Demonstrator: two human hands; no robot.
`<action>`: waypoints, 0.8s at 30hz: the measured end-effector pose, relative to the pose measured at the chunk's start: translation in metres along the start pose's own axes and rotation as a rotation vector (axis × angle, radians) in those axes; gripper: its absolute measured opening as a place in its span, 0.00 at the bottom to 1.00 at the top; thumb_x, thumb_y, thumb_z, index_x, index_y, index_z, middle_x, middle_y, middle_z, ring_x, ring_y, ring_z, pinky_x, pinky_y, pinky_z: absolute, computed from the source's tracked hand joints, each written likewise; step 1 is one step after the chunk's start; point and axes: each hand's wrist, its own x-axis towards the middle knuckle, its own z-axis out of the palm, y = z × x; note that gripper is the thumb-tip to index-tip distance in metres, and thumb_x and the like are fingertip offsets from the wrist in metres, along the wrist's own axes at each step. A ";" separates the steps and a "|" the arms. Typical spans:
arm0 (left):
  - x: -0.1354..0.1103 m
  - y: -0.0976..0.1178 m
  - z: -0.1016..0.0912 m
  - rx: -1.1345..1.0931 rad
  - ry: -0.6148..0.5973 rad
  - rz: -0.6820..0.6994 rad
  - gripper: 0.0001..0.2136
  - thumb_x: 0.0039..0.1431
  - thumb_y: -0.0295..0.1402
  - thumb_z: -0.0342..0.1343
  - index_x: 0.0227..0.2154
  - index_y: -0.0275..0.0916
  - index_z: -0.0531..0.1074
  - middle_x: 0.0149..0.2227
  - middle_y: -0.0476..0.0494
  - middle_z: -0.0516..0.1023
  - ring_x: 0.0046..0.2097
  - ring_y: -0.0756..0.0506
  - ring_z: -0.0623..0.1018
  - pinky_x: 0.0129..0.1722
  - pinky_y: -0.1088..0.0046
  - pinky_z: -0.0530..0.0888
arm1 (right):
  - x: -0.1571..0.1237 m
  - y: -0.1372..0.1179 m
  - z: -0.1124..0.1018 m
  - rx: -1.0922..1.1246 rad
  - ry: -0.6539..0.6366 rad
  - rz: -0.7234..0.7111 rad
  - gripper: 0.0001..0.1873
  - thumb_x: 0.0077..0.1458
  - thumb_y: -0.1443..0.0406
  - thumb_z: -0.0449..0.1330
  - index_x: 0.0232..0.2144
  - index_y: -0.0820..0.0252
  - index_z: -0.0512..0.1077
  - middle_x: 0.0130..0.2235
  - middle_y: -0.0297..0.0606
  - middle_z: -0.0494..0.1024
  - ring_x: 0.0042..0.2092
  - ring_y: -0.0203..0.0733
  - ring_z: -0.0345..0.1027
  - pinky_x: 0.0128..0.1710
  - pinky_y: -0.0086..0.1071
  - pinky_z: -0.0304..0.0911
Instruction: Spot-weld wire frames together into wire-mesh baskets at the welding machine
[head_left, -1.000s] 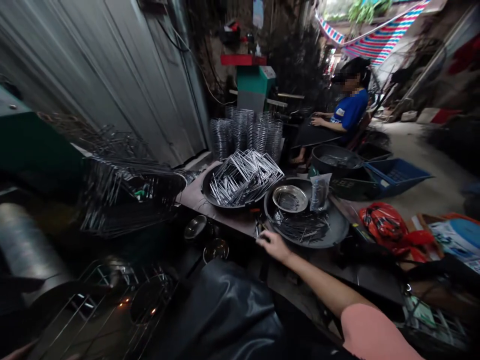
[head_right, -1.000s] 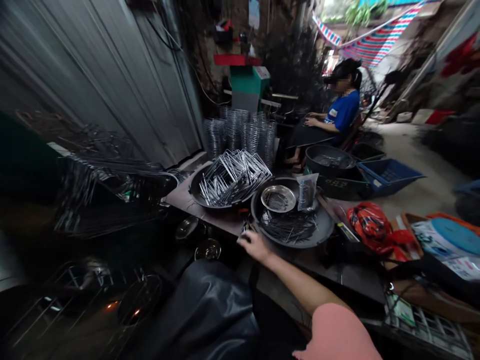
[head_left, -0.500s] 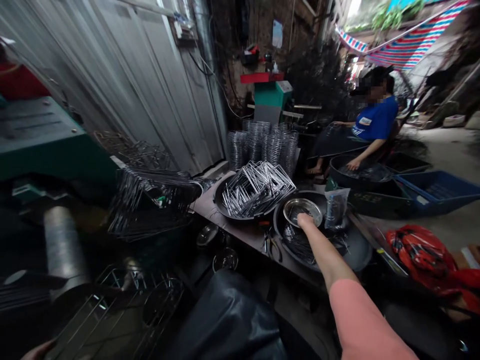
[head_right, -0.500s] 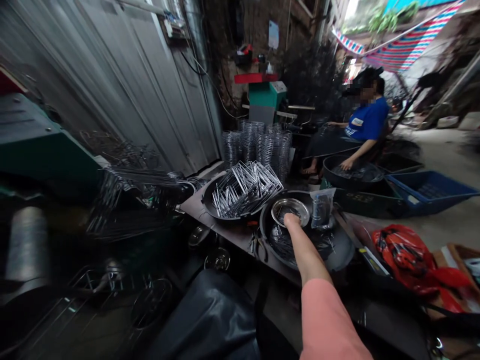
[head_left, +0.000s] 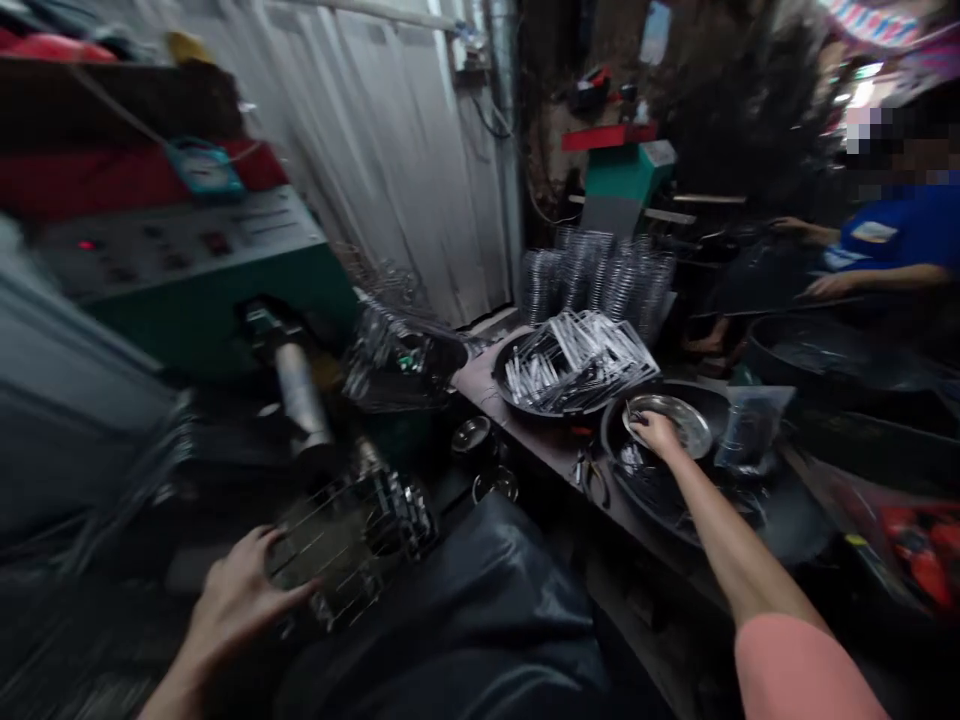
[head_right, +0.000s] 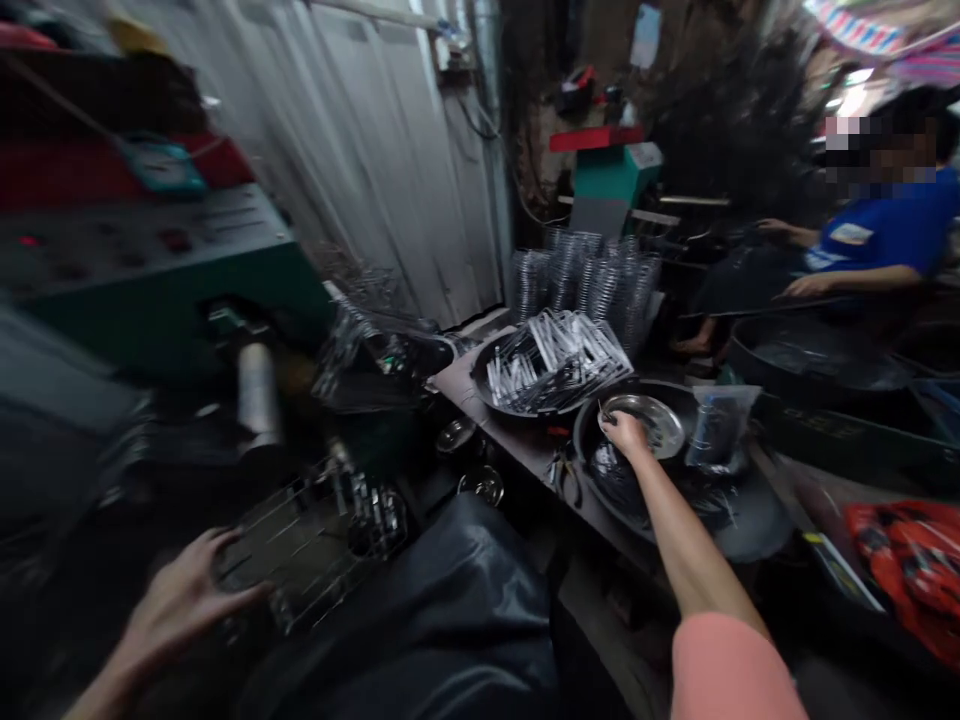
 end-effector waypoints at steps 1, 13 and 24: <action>-0.005 0.011 -0.006 0.002 0.009 -0.010 0.28 0.41 0.52 0.51 0.45 0.42 0.64 0.52 0.35 0.69 0.54 0.35 0.67 0.50 0.55 0.65 | -0.009 -0.024 0.003 0.049 -0.017 -0.104 0.14 0.52 0.66 0.55 0.42 0.65 0.71 0.44 0.47 0.76 0.46 0.45 0.68 0.43 0.31 0.60; -0.014 0.094 -0.029 0.054 0.117 -0.061 0.37 0.38 0.52 0.59 0.49 0.31 0.65 0.55 0.23 0.62 0.57 0.29 0.60 0.56 0.41 0.51 | -0.184 -0.302 0.052 -0.010 -0.567 -0.995 0.14 0.40 0.68 0.64 0.33 0.61 0.70 0.35 0.36 0.76 0.36 0.40 0.68 0.30 0.26 0.56; -0.013 0.100 -0.023 -0.026 0.130 0.032 0.35 0.35 0.48 0.60 0.47 0.31 0.66 0.53 0.24 0.64 0.55 0.29 0.62 0.56 0.42 0.52 | -0.213 -0.329 0.069 -0.231 -0.473 -1.075 0.15 0.49 0.70 0.53 0.39 0.56 0.73 0.40 0.39 0.78 0.42 0.43 0.71 0.34 0.28 0.58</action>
